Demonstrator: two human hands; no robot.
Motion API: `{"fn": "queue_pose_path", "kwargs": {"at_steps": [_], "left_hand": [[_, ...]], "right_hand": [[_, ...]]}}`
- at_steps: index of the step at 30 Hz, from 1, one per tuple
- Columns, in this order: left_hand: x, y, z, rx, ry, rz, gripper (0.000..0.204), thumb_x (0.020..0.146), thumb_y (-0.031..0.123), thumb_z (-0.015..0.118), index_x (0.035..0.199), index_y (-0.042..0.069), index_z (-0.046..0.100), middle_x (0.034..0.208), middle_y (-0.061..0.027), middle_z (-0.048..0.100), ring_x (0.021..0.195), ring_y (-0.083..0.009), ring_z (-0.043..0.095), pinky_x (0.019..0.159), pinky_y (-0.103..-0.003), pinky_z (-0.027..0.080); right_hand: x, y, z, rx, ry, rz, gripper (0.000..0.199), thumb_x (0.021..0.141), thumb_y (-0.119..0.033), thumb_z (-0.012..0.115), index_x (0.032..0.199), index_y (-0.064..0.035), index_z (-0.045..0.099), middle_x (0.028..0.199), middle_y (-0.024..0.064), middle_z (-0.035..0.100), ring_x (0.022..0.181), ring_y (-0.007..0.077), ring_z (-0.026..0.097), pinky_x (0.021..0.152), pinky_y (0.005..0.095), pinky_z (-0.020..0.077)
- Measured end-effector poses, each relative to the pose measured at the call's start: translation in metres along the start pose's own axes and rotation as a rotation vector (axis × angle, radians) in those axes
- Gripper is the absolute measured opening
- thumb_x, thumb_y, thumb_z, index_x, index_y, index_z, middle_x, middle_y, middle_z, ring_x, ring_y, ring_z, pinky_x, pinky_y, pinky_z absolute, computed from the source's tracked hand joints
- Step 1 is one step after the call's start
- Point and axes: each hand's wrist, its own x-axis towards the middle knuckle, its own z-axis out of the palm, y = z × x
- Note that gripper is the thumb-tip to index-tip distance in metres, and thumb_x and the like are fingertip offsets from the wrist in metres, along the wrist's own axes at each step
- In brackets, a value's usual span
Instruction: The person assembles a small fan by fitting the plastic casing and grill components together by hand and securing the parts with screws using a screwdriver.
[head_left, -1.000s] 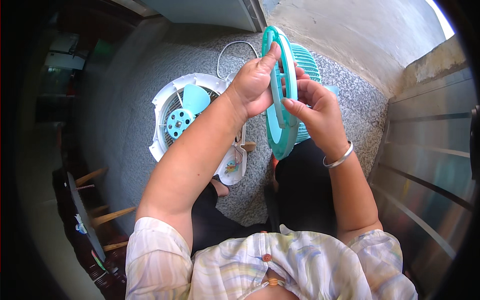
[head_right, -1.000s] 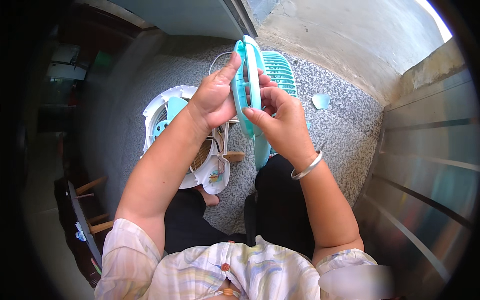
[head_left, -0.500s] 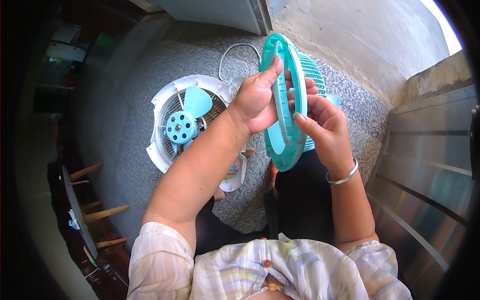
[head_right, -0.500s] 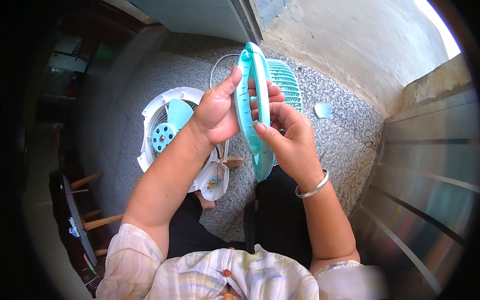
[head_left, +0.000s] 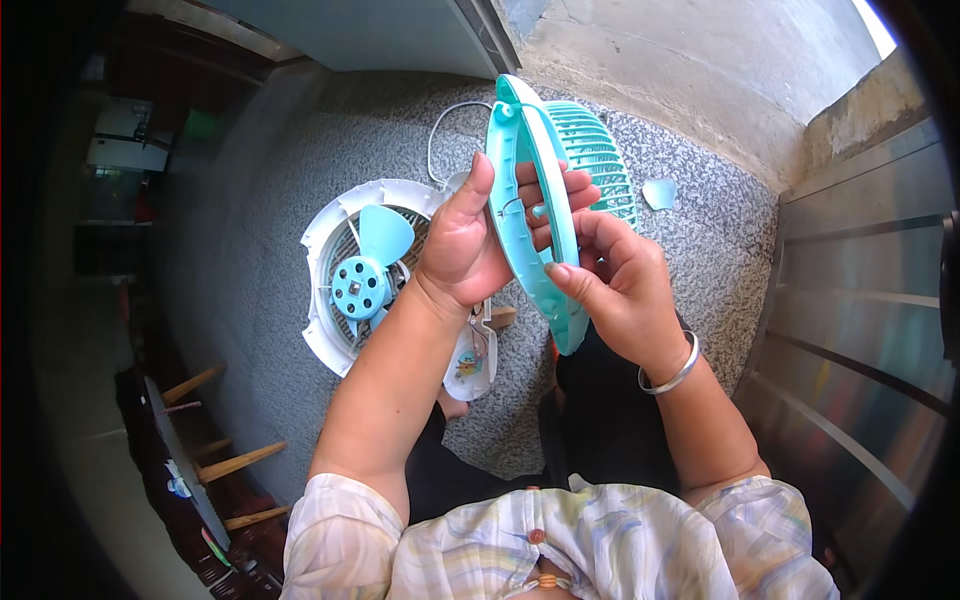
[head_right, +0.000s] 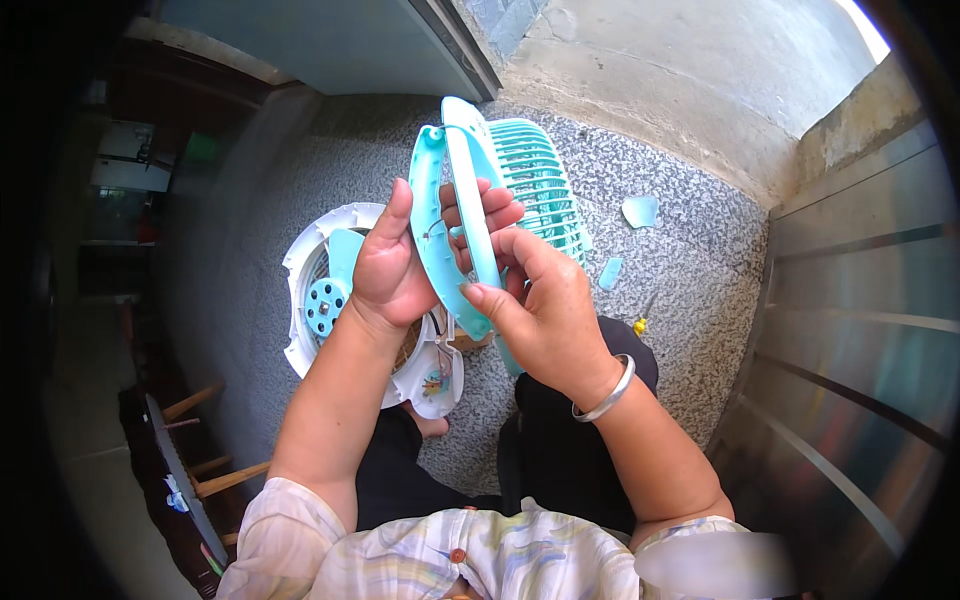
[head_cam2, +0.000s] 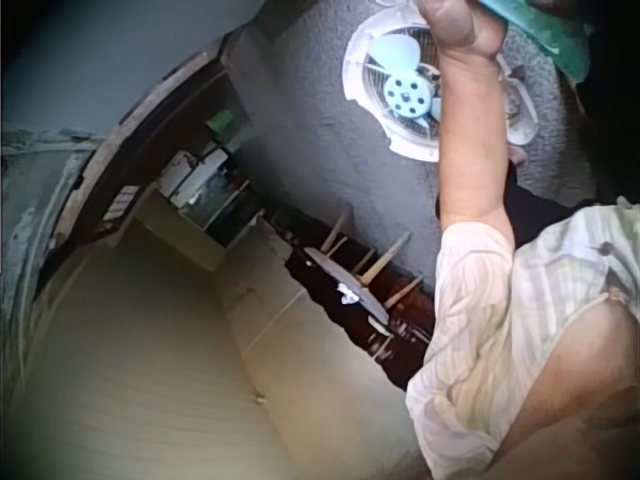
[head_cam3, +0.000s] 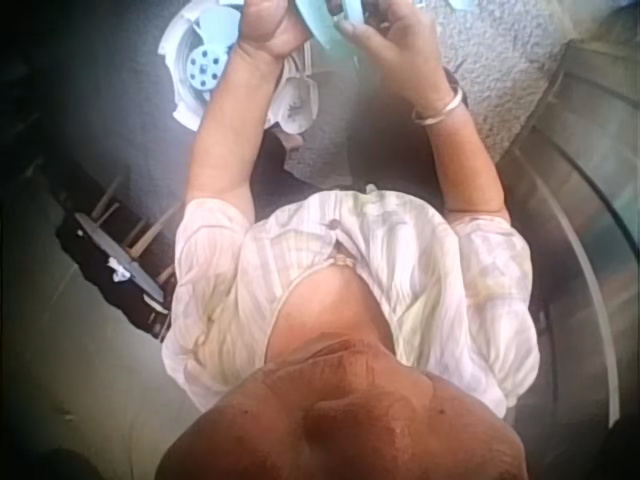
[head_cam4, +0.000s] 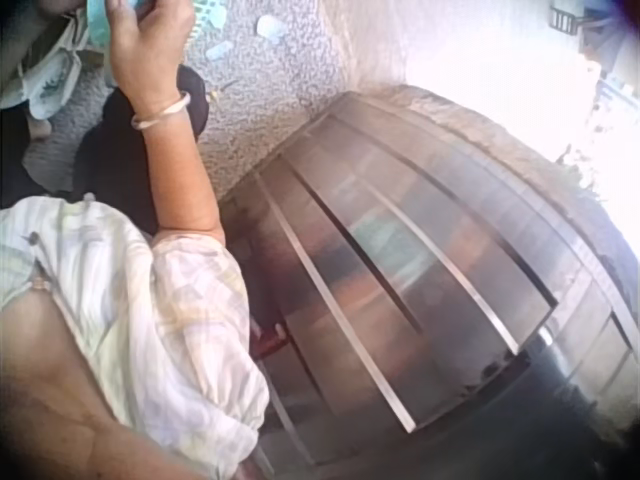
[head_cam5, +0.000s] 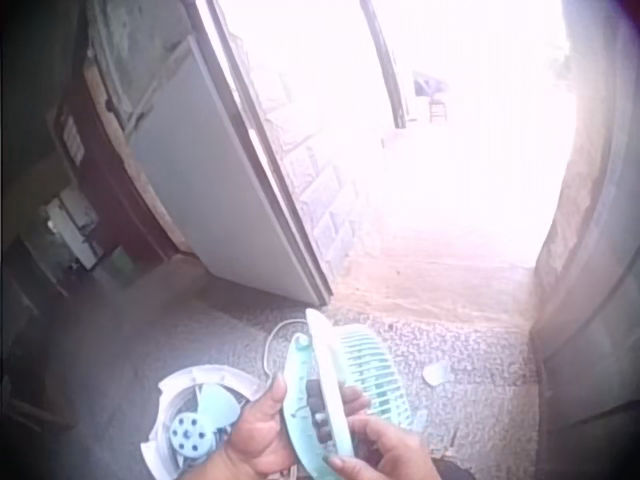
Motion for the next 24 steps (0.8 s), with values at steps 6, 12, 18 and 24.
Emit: {"fn": "queue_pose_path", "kwargs": {"at_steps": [6,12,18,24], "left_hand": [[-0.002,0.001,-0.003,-0.002,-0.019,0.015,0.068,0.090,0.051,0.034,0.129,-0.004,0.034,0.127,-0.0231,0.043,0.124,-0.0370,0.036,0.104,-0.048,0.030],[-0.002,0.001,0.009,0.112,0.066,0.015,0.065,0.091,0.050,0.033,0.128,-0.003,0.035,0.122,-0.0225,0.047,0.117,-0.0345,0.044,0.099,-0.047,0.037],[0.003,-0.003,0.023,0.231,0.188,0.060,0.051,0.095,0.039,0.031,0.121,-0.003,0.039,0.114,-0.0220,0.052,0.111,-0.0321,0.050,0.094,-0.044,0.042],[0.009,-0.005,0.035,0.237,0.400,0.052,0.047,0.096,0.038,0.030,0.114,-0.003,0.042,0.105,-0.0195,0.054,0.102,-0.0289,0.054,0.088,-0.042,0.046]], "right_hand": [[-0.001,-0.001,0.006,-0.016,0.022,-0.017,0.024,0.073,-0.004,0.067,0.094,-0.0007,0.056,0.075,0.0033,0.060,0.060,0.0058,0.049,0.055,0.0211,0.0411],[0.000,0.004,0.008,-0.075,0.020,-0.007,0.025,0.072,-0.005,0.068,0.094,-0.0002,0.056,0.075,0.0047,0.059,0.062,0.0075,0.051,0.056,0.0217,0.0421],[0.001,0.005,0.010,-0.076,0.048,-0.034,0.026,0.072,-0.006,0.068,0.094,0.0009,0.057,0.075,0.0054,0.059,0.063,0.0088,0.051,0.057,0.0225,0.0431],[0.002,0.000,0.009,-0.169,0.038,-0.058,0.029,0.071,-0.008,0.070,0.094,0.0020,0.057,0.076,0.0064,0.060,0.065,0.0108,0.054,0.058,0.0232,0.0442]]}}
